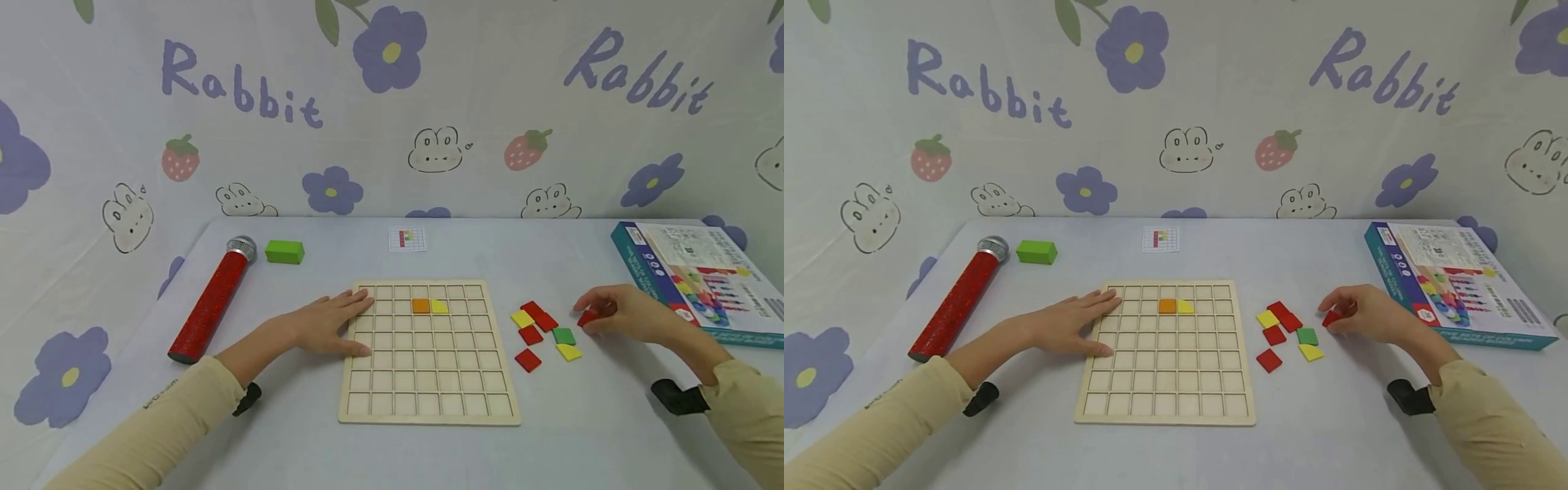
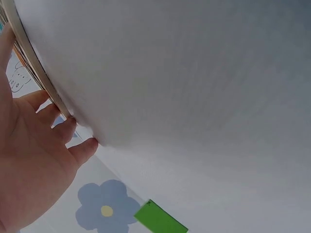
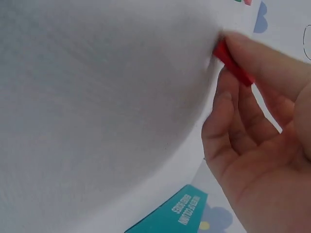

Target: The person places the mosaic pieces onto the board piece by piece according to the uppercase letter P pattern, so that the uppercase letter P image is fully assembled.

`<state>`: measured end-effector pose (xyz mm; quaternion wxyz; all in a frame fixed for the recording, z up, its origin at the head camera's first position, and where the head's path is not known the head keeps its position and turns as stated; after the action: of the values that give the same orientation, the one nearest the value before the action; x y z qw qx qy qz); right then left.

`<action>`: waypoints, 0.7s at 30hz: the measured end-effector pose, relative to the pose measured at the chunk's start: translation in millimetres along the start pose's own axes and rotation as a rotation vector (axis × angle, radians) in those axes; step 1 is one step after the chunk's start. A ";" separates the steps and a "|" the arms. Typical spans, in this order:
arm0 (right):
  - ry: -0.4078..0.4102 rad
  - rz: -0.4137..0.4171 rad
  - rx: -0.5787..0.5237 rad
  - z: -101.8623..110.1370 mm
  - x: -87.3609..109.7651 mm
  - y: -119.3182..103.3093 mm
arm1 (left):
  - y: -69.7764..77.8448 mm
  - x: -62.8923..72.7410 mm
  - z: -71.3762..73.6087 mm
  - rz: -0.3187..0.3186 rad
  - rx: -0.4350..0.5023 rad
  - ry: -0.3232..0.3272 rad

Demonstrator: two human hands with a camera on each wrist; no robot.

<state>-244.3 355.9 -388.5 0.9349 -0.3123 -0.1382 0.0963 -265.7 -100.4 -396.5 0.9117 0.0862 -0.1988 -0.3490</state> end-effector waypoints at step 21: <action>-0.014 -0.189 -0.276 -22.3 -32.8 -44.7 | -1.4 -0.2 -1.3 0.010 -0.006 -0.004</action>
<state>-264.0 299.5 -384.8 0.8870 -0.4228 -0.1853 -0.0101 -266.2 -101.3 -398.2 0.9133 0.0818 -0.2000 -0.3452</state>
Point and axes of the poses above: each hand's wrist, its own x-axis away from the middle knuckle, its own z-axis out of the back of the hand, y = z × x, the point moved 3 cm from there along -x, towards the middle knuckle, and after that the axes turned 3 degrees about -z, right-handed, at the moved point
